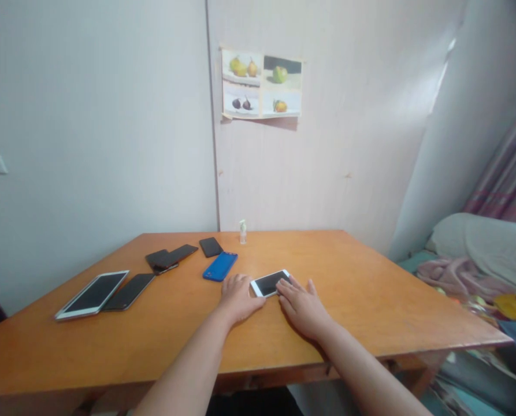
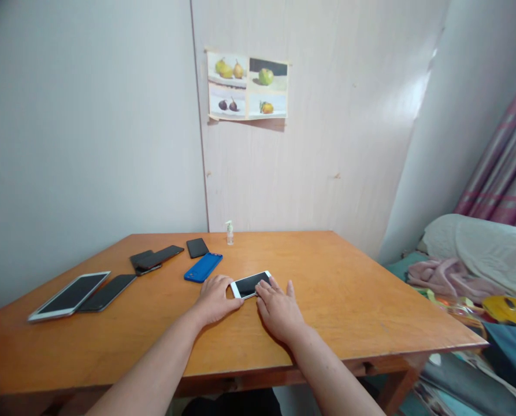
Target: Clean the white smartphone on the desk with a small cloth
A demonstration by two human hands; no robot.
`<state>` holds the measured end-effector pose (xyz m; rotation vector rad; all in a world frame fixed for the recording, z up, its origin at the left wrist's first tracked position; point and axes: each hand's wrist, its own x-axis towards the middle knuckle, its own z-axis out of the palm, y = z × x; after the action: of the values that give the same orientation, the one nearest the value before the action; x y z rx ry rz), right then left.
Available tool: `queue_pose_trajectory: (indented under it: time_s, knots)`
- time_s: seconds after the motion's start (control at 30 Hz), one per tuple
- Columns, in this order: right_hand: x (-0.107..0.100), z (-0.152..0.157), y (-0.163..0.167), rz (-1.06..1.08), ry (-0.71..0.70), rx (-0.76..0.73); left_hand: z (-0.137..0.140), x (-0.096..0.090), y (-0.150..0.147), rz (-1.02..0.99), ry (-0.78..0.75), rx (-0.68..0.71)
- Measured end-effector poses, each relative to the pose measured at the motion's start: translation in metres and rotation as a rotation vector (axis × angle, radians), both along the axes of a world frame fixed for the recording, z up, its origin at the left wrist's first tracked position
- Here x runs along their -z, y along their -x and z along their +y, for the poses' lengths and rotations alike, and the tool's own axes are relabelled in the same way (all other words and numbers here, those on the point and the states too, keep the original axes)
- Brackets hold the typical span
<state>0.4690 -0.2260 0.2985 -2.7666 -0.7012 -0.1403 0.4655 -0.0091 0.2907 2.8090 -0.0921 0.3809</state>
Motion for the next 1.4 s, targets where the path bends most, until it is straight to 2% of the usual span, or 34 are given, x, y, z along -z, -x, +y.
queue_pose_trajectory:
  time_s: [0.2, 0.27, 0.37, 0.4, 0.43, 0.57, 0.63, 0.77, 0.83, 0.97, 1.03, 1.1, 1.2, 1.23, 1.27, 1.4]
  knots:
    - [-0.003, 0.0, -0.001, 0.0, -0.044, 0.107, 0.006, -0.001, 0.0, 0.005, 0.037, 0.03]
    - [-0.004, 0.001, 0.003, 0.003, -0.049, 0.03, 0.006, -0.002, 0.001, 0.003, 0.05, 0.029]
    - [-0.005, 0.004, 0.01, -0.001, -0.042, -0.179, 0.007, -0.001, 0.0, 0.002, 0.068, 0.03]
    - [-0.004, 0.004, 0.011, -0.004, -0.038, -0.198, 0.007, -0.001, 0.0, 0.001, 0.074, 0.031]
    - [-0.003, 0.003, 0.01, -0.007, -0.035, -0.178, 0.007, -0.001, 0.0, 0.001, 0.079, 0.032]
    - [0.0, -0.001, 0.002, -0.014, -0.055, 0.07, 0.009, 0.0, 0.0, -0.002, 0.097, 0.041]
    - [0.0, -0.003, 0.001, -0.015, -0.063, 0.083, 0.009, 0.0, 0.0, -0.008, 0.105, 0.046]
    - [-0.004, 0.0, 0.009, -0.011, -0.06, -0.142, 0.009, -0.001, 0.0, -0.016, 0.115, 0.049]
    - [-0.004, 0.002, 0.01, -0.013, -0.066, -0.192, 0.01, -0.001, -0.001, -0.019, 0.119, 0.053]
    - [-0.002, 0.004, 0.004, -0.013, -0.101, 0.002, 0.011, 0.0, -0.001, -0.024, 0.129, 0.066]
    - [-0.002, 0.004, 0.003, -0.014, -0.115, 0.043, 0.011, 0.001, -0.002, -0.029, 0.135, 0.068]
    - [-0.004, 0.005, 0.007, -0.014, -0.116, -0.013, 0.012, 0.002, -0.002, -0.034, 0.141, 0.071]
    - [-0.008, 0.004, 0.013, -0.011, -0.105, -0.221, 0.012, 0.004, -0.004, -0.039, 0.149, 0.077]
    - [-0.009, 0.004, 0.013, -0.005, -0.103, -0.241, 0.013, 0.004, -0.004, -0.04, 0.151, 0.078]
    - [-0.01, 0.003, 0.011, 0.001, -0.104, -0.22, 0.013, 0.004, -0.004, -0.041, 0.154, 0.079]
    - [-0.008, 0.002, 0.001, 0.022, -0.117, 0.029, 0.014, 0.005, -0.005, -0.051, 0.162, 0.08]
